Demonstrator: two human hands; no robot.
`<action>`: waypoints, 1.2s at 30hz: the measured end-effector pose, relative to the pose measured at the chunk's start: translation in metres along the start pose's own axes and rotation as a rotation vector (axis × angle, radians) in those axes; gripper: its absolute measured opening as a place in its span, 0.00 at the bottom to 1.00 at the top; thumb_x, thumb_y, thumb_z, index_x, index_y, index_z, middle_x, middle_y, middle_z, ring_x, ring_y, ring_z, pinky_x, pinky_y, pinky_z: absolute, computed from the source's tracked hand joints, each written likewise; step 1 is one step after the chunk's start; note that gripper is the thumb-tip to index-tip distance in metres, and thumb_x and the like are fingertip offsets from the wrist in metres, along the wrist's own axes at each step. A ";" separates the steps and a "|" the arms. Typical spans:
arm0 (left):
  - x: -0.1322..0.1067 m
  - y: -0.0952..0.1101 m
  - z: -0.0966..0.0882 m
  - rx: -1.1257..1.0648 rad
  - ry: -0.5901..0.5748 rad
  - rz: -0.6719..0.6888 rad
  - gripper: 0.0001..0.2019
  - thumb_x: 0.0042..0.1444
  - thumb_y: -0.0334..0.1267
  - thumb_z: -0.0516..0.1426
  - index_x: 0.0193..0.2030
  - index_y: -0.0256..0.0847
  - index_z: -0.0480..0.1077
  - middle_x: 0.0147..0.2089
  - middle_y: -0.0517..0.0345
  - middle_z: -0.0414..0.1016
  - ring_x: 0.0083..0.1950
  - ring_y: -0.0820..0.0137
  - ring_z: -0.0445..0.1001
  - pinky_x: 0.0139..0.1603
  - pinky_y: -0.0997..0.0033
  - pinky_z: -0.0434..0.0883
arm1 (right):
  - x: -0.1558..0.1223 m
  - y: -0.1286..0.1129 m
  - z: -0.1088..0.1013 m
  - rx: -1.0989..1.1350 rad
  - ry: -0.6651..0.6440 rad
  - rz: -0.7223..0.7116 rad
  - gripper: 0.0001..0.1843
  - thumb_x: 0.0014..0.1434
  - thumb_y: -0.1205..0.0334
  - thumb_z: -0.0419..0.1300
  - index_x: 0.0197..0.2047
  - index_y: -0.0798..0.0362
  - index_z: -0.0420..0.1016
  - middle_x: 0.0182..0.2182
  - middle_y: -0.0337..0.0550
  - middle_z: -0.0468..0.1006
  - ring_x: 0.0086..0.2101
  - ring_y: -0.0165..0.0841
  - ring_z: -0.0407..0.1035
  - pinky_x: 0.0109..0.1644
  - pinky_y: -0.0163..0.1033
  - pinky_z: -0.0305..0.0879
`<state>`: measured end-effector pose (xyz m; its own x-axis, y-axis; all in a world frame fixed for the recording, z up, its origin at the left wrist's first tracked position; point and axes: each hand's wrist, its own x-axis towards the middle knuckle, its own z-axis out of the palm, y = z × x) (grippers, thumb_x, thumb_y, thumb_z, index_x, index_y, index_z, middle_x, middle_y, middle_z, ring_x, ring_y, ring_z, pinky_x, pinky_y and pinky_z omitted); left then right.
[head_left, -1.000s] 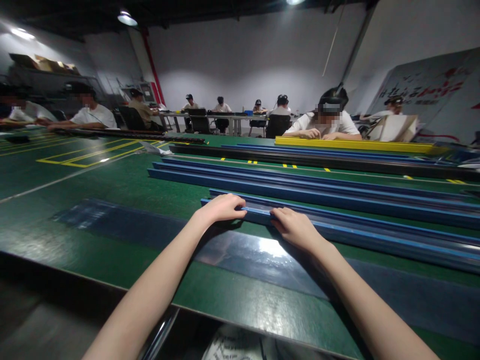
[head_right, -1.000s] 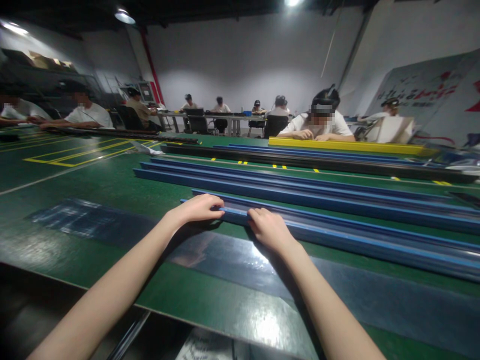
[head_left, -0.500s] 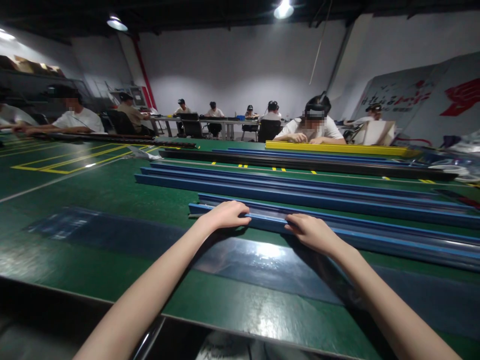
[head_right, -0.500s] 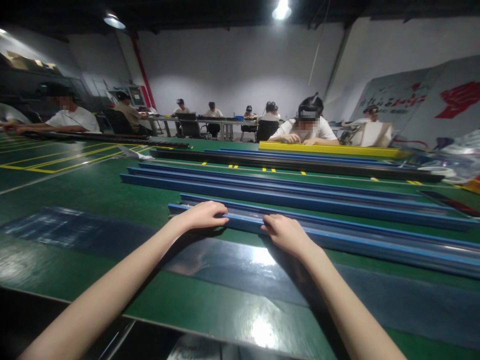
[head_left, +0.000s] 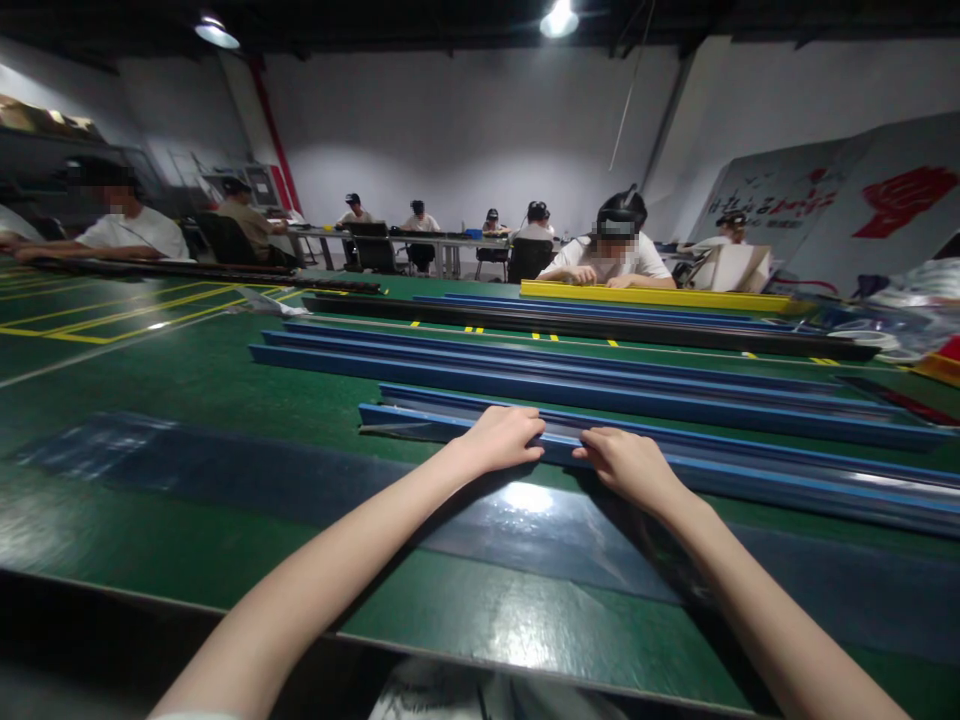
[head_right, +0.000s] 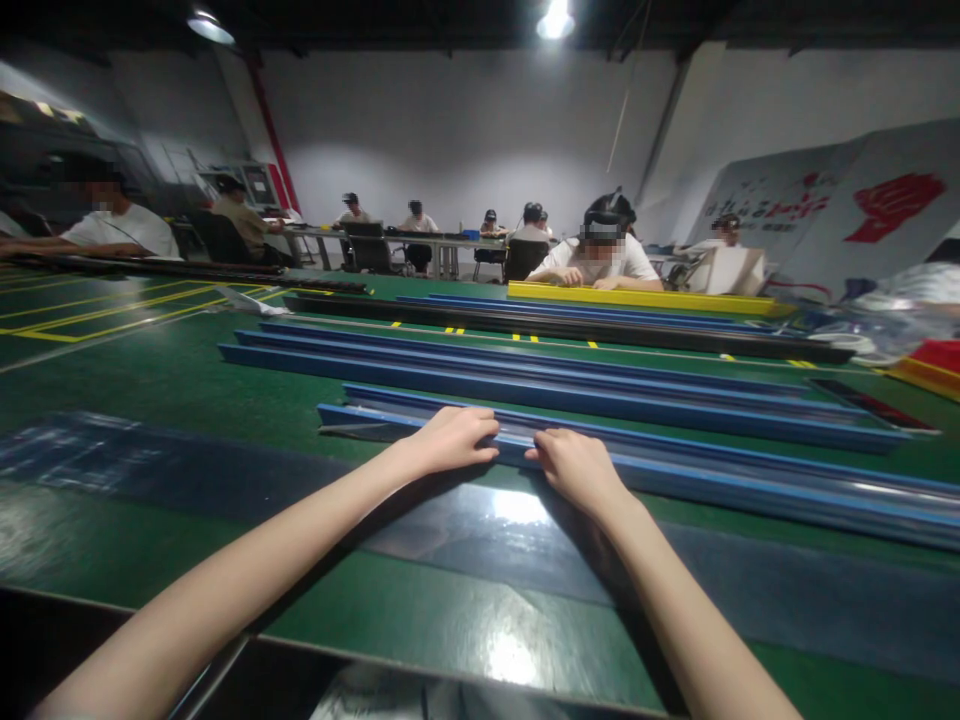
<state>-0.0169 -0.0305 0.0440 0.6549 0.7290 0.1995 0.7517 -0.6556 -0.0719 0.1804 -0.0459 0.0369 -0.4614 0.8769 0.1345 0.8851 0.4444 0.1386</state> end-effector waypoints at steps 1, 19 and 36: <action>0.000 0.000 0.000 0.006 0.009 -0.010 0.09 0.55 0.42 0.52 0.35 0.40 0.69 0.39 0.56 0.71 0.40 0.69 0.71 0.34 0.74 0.65 | 0.001 -0.001 0.000 0.000 0.001 0.002 0.14 0.62 0.57 0.46 0.33 0.52 0.69 0.33 0.43 0.76 0.35 0.32 0.70 0.27 0.33 0.47; -0.029 -0.036 -0.005 0.047 -0.054 -0.194 0.04 0.55 0.37 0.52 0.34 0.40 0.66 0.41 0.54 0.69 0.43 0.65 0.70 0.36 0.70 0.66 | 0.035 -0.035 0.001 0.078 0.018 -0.028 0.12 0.62 0.54 0.48 0.36 0.50 0.69 0.37 0.42 0.76 0.38 0.33 0.70 0.29 0.33 0.51; -0.045 -0.055 -0.017 0.069 -0.109 -0.311 0.07 0.52 0.37 0.56 0.38 0.41 0.68 0.43 0.53 0.69 0.46 0.63 0.68 0.41 0.69 0.66 | 0.035 -0.022 -0.003 -0.045 0.066 -0.010 0.15 0.61 0.55 0.49 0.32 0.54 0.72 0.33 0.46 0.77 0.35 0.35 0.71 0.29 0.34 0.51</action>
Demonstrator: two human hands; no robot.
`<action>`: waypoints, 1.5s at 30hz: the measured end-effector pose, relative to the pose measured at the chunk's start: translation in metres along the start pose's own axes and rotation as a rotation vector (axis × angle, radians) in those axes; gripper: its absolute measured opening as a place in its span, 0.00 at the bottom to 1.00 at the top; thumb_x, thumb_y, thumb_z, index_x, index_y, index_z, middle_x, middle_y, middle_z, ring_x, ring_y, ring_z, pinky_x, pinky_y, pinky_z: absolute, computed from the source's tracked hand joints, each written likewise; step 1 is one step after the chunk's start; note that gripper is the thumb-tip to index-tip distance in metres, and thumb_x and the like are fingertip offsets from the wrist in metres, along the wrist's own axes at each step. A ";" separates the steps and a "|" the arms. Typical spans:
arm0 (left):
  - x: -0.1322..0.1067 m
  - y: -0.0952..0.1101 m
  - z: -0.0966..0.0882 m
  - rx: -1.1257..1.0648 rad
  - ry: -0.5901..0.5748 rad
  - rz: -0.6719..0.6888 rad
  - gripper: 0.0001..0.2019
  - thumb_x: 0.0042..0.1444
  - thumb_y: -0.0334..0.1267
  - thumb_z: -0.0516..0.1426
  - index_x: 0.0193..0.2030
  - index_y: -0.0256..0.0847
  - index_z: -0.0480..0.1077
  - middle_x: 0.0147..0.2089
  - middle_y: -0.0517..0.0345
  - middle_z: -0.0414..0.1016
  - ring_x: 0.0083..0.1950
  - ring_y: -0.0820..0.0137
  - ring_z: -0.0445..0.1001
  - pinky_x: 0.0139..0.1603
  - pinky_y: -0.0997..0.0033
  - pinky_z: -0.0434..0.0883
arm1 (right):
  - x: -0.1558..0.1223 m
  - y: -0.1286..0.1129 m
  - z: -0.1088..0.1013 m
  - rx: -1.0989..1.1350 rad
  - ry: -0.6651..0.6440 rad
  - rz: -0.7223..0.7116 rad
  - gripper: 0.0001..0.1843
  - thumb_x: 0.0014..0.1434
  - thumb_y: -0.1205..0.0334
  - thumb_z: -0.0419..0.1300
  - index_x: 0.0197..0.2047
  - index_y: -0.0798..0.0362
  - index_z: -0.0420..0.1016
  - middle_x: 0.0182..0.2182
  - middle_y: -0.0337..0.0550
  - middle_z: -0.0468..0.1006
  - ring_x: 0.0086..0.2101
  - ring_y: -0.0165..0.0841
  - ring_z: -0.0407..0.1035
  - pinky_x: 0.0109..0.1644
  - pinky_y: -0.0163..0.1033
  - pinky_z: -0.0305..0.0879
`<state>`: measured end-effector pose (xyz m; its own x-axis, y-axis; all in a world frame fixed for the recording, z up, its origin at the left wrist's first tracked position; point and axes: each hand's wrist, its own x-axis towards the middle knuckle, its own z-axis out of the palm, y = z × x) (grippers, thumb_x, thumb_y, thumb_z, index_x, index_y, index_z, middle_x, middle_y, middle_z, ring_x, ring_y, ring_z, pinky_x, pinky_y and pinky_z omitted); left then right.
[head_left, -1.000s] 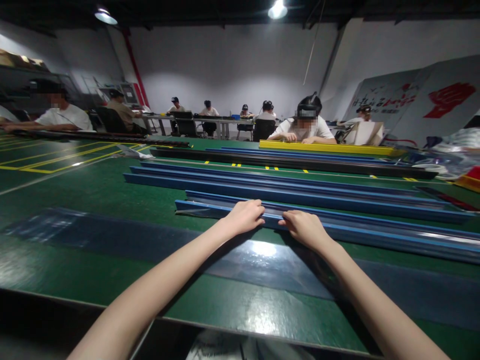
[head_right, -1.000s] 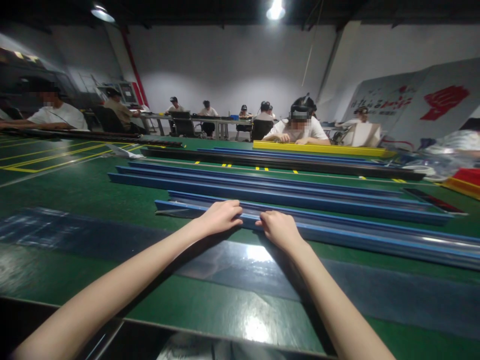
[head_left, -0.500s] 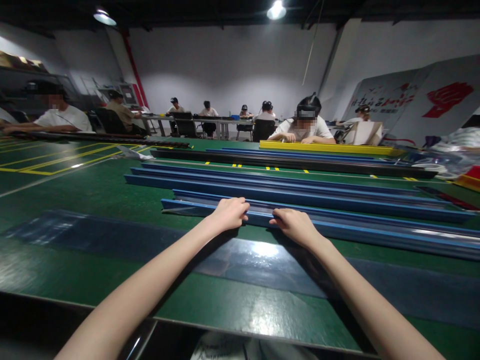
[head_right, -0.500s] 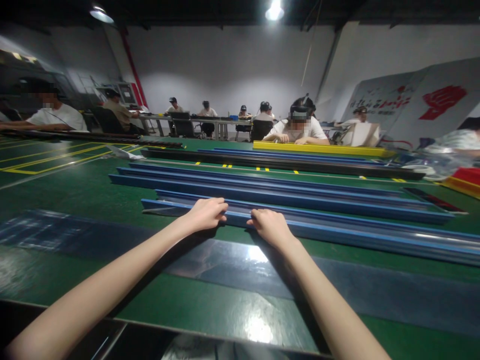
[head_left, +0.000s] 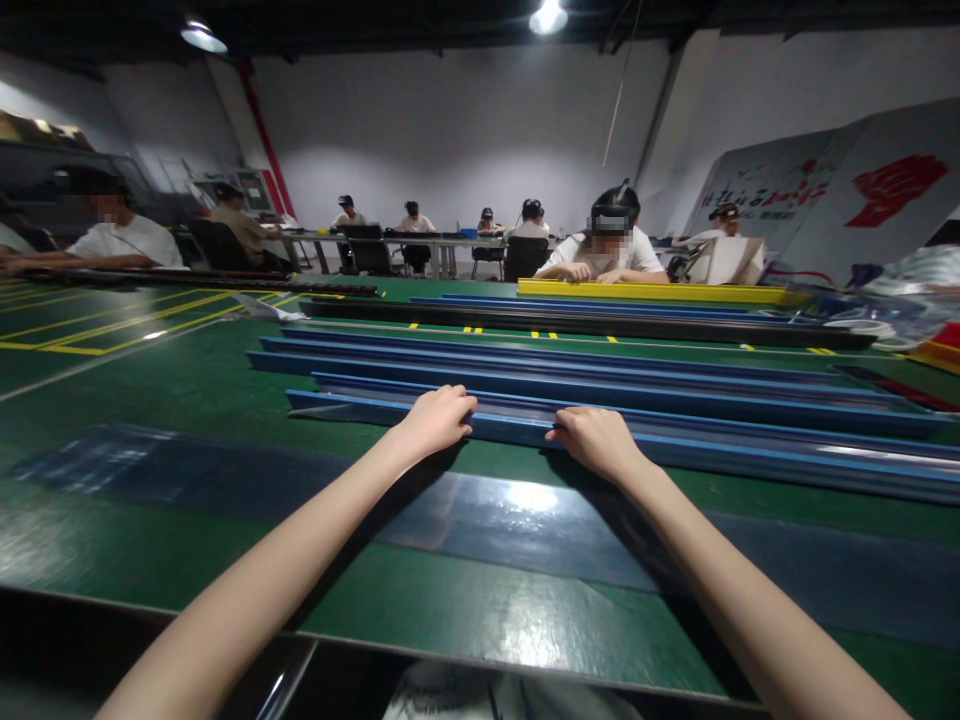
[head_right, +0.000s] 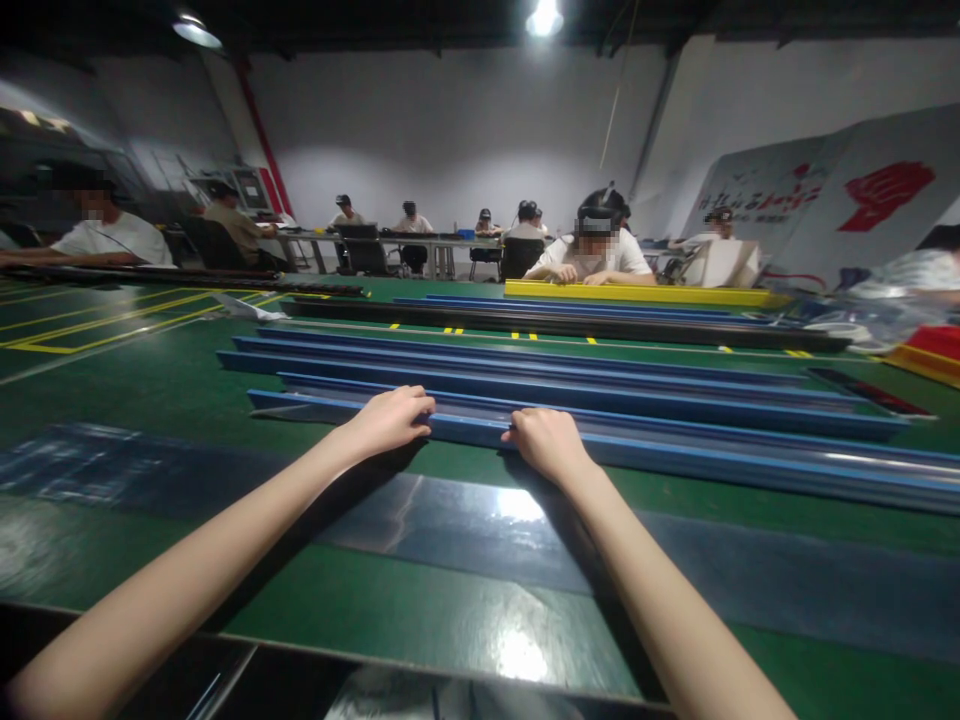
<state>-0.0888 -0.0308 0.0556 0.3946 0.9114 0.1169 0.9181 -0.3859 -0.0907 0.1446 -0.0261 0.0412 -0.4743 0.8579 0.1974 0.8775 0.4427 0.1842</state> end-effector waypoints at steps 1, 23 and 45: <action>0.004 0.005 0.002 -0.014 0.013 0.021 0.07 0.52 0.37 0.56 0.38 0.41 0.68 0.43 0.53 0.69 0.46 0.63 0.68 0.41 0.69 0.66 | 0.003 -0.005 -0.001 -0.001 0.001 -0.004 0.15 0.61 0.55 0.49 0.32 0.54 0.73 0.33 0.46 0.78 0.35 0.36 0.72 0.29 0.34 0.51; 0.014 -0.024 0.002 0.006 -0.089 -0.013 0.05 0.47 0.34 0.58 0.33 0.41 0.70 0.39 0.54 0.74 0.42 0.64 0.72 0.36 0.73 0.66 | -0.025 0.044 0.004 0.023 0.013 0.140 0.13 0.59 0.51 0.51 0.34 0.50 0.71 0.34 0.40 0.75 0.34 0.33 0.69 0.26 0.33 0.47; 0.047 0.035 0.014 -0.073 0.083 0.184 0.05 0.53 0.34 0.53 0.37 0.40 0.67 0.40 0.54 0.69 0.41 0.66 0.70 0.35 0.73 0.65 | 0.010 -0.012 0.010 0.100 0.141 0.137 0.10 0.59 0.55 0.53 0.35 0.52 0.70 0.37 0.44 0.75 0.39 0.34 0.68 0.33 0.34 0.55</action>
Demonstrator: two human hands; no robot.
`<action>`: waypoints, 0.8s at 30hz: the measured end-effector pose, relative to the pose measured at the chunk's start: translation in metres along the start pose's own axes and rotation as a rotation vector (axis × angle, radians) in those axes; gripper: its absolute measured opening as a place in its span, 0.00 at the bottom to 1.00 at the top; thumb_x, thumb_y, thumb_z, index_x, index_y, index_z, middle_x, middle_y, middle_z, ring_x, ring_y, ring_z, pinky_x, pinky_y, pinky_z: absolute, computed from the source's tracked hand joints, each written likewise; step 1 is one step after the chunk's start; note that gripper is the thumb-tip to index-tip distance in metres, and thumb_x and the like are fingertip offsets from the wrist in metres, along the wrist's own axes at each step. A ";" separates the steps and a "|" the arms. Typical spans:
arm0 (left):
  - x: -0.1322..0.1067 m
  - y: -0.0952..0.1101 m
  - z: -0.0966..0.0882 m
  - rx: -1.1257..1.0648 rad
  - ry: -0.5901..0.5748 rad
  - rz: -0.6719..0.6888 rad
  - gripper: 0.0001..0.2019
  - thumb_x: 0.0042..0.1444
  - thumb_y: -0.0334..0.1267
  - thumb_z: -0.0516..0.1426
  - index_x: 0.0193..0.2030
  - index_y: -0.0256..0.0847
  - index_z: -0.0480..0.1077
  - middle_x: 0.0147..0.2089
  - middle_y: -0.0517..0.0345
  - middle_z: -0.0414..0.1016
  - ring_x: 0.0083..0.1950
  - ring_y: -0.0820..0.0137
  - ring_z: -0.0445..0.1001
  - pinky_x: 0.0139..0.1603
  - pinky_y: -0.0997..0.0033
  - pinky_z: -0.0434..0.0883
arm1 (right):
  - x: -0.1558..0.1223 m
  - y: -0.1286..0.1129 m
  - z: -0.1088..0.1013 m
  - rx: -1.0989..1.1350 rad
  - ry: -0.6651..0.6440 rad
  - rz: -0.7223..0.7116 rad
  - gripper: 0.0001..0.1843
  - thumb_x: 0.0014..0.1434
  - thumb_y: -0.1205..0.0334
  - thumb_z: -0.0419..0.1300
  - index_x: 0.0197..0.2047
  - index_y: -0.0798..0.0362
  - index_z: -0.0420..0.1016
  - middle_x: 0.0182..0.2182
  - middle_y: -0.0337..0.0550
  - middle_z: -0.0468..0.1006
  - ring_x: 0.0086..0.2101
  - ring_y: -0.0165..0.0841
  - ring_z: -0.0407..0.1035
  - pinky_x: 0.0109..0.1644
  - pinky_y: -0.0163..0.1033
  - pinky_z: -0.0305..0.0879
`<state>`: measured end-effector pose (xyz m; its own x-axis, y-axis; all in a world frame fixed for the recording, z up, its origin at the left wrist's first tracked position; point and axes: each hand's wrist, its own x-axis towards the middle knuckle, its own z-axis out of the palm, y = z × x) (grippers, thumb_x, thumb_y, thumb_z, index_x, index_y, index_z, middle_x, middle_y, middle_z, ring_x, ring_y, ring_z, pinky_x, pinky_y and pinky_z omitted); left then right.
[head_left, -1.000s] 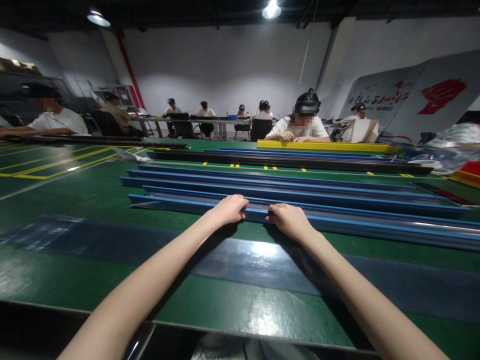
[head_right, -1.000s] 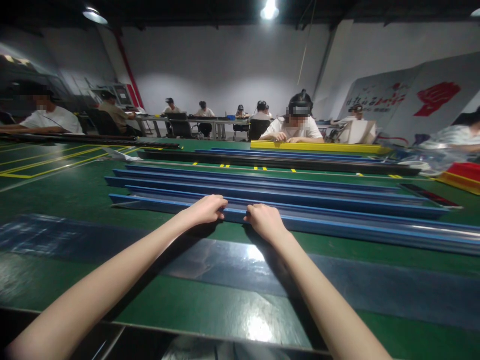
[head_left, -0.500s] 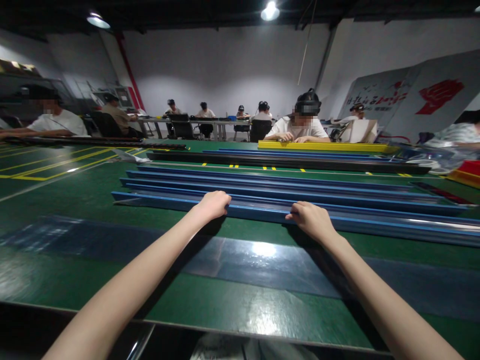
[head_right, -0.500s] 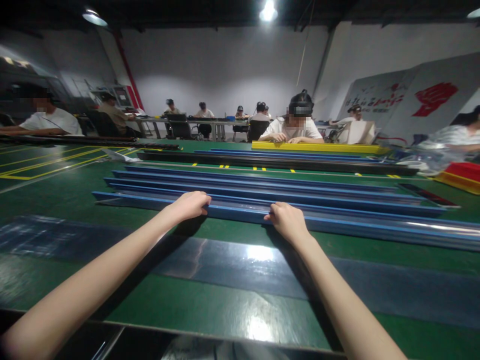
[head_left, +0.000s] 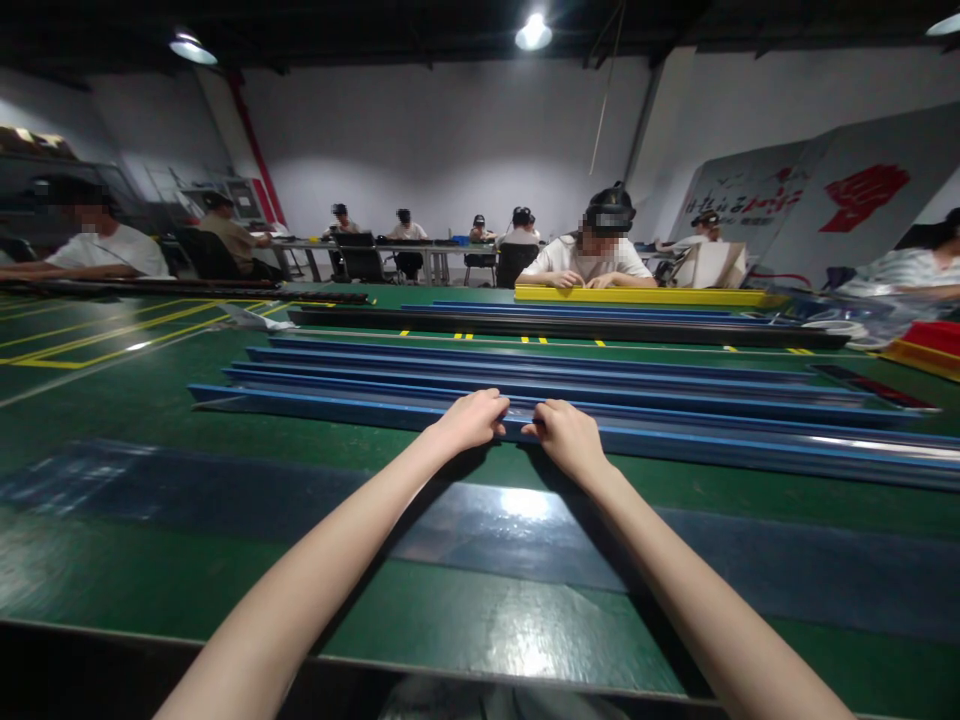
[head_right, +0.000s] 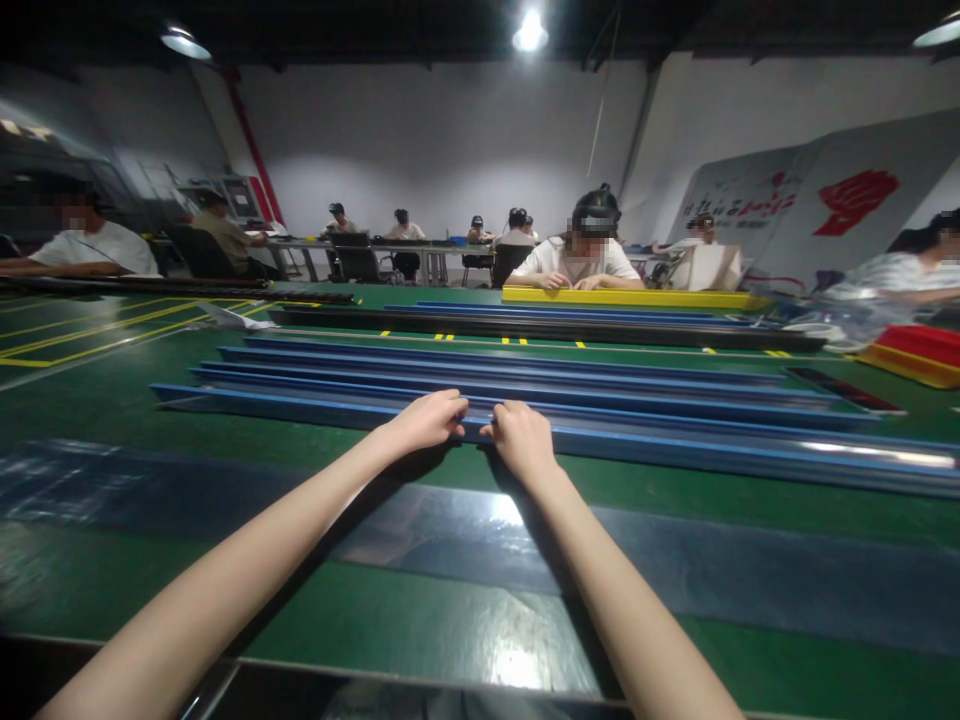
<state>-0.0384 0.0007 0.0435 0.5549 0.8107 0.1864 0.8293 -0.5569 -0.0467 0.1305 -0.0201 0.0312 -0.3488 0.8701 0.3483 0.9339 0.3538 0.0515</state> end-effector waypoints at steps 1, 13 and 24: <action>-0.001 -0.002 0.000 0.002 -0.010 0.005 0.05 0.53 0.34 0.53 0.37 0.40 0.66 0.40 0.54 0.69 0.41 0.66 0.70 0.35 0.73 0.65 | 0.001 -0.001 0.001 0.010 0.003 0.002 0.10 0.58 0.54 0.54 0.34 0.52 0.71 0.37 0.44 0.75 0.39 0.34 0.68 0.33 0.34 0.55; -0.027 -0.053 -0.011 0.084 -0.101 -0.125 0.04 0.50 0.32 0.55 0.35 0.41 0.67 0.39 0.56 0.71 0.41 0.67 0.71 0.32 0.73 0.62 | -0.010 0.035 -0.001 -0.054 0.031 0.041 0.14 0.58 0.51 0.54 0.33 0.52 0.72 0.33 0.43 0.76 0.35 0.34 0.68 0.31 0.35 0.52; -0.034 -0.041 -0.015 0.272 -0.084 -0.158 0.05 0.51 0.30 0.54 0.34 0.39 0.70 0.40 0.53 0.73 0.42 0.64 0.72 0.37 0.70 0.65 | -0.011 0.039 0.008 -0.055 0.084 0.101 0.14 0.57 0.50 0.55 0.32 0.53 0.70 0.33 0.43 0.74 0.35 0.33 0.67 0.31 0.34 0.53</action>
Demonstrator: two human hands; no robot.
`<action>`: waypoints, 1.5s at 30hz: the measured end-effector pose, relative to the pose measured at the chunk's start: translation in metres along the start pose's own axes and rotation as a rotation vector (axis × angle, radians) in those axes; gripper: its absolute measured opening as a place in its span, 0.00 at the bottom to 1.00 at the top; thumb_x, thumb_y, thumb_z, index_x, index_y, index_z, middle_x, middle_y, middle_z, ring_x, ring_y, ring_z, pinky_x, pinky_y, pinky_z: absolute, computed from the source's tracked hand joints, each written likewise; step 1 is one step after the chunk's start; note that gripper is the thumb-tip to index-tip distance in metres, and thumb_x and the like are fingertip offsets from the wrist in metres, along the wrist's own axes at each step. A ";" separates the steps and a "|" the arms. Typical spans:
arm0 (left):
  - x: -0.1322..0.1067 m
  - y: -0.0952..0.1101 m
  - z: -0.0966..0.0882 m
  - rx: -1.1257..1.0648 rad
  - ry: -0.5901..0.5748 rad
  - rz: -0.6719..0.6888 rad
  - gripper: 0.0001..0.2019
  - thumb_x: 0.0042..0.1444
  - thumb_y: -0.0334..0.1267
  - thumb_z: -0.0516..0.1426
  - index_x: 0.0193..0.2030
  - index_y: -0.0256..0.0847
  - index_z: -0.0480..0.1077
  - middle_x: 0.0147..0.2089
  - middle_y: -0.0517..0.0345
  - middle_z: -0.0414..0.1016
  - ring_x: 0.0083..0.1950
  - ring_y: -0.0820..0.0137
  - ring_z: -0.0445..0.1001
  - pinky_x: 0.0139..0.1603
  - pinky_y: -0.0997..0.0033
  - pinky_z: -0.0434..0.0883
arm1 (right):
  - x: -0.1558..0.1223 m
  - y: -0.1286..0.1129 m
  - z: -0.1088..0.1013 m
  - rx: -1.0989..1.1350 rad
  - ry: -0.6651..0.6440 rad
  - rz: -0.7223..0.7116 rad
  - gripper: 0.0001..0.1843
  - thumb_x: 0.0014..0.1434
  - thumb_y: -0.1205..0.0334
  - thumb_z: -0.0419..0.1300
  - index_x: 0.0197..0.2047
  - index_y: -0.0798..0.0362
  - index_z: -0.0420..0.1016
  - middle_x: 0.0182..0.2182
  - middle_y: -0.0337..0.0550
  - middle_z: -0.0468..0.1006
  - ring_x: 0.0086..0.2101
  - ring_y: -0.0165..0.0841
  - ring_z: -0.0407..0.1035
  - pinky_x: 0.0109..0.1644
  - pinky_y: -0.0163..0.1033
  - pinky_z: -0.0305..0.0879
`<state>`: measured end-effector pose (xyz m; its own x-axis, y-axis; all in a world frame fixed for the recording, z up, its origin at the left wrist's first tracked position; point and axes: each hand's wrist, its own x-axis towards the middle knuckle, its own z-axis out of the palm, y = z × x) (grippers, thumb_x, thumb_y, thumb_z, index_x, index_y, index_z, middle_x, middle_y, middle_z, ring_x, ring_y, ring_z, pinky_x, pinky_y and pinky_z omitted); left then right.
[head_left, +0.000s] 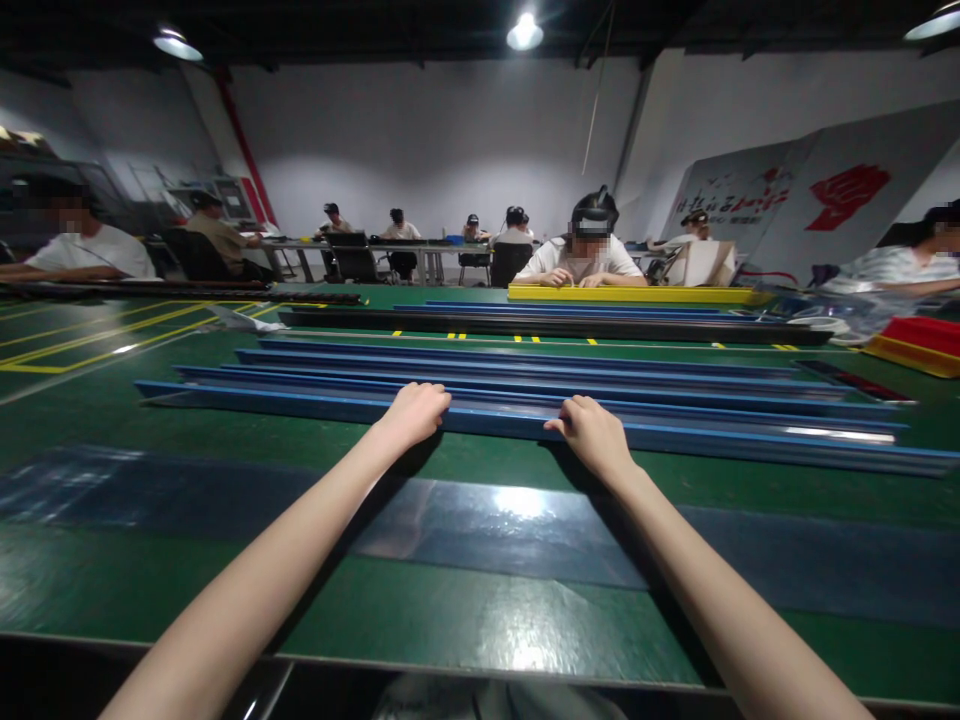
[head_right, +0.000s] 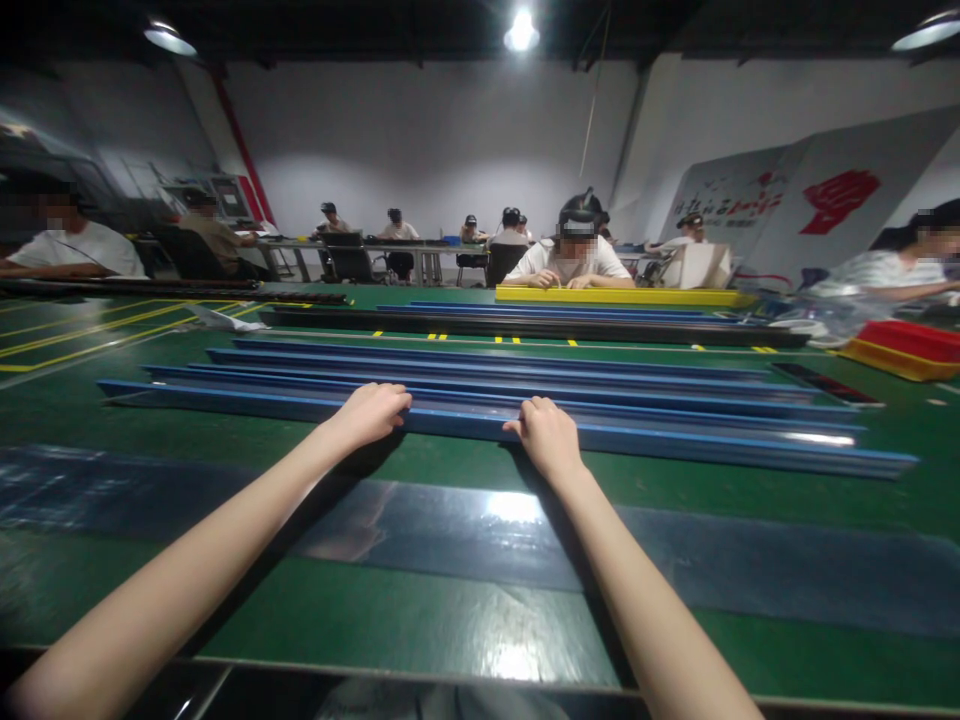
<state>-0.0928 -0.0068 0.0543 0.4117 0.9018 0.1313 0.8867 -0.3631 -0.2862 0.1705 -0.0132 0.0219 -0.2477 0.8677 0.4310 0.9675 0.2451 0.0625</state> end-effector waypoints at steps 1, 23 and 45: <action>0.001 0.004 0.000 -0.005 0.024 0.019 0.04 0.51 0.31 0.55 0.35 0.39 0.69 0.40 0.53 0.73 0.43 0.64 0.72 0.37 0.69 0.65 | 0.001 -0.003 0.000 -0.001 0.000 -0.002 0.14 0.57 0.50 0.55 0.32 0.53 0.70 0.33 0.43 0.74 0.35 0.33 0.67 0.31 0.34 0.53; 0.019 0.016 0.006 -0.048 0.091 0.160 0.04 0.52 0.33 0.54 0.36 0.42 0.66 0.40 0.58 0.74 0.41 0.67 0.73 0.31 0.73 0.62 | -0.004 0.011 -0.010 -0.009 -0.030 0.063 0.15 0.55 0.48 0.56 0.31 0.52 0.71 0.31 0.41 0.75 0.34 0.34 0.68 0.28 0.34 0.50; 0.017 0.014 0.006 -0.280 0.051 0.049 0.11 0.54 0.46 0.52 0.39 0.43 0.68 0.42 0.57 0.73 0.43 0.67 0.70 0.38 0.73 0.65 | 0.006 -0.014 -0.006 -0.045 -0.036 0.064 0.17 0.57 0.49 0.55 0.36 0.56 0.72 0.35 0.50 0.75 0.38 0.37 0.69 0.32 0.35 0.60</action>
<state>-0.0745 0.0052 0.0472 0.4591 0.8713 0.1735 0.8862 -0.4628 -0.0208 0.1561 -0.0141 0.0285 -0.1866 0.8961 0.4028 0.9824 0.1701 0.0767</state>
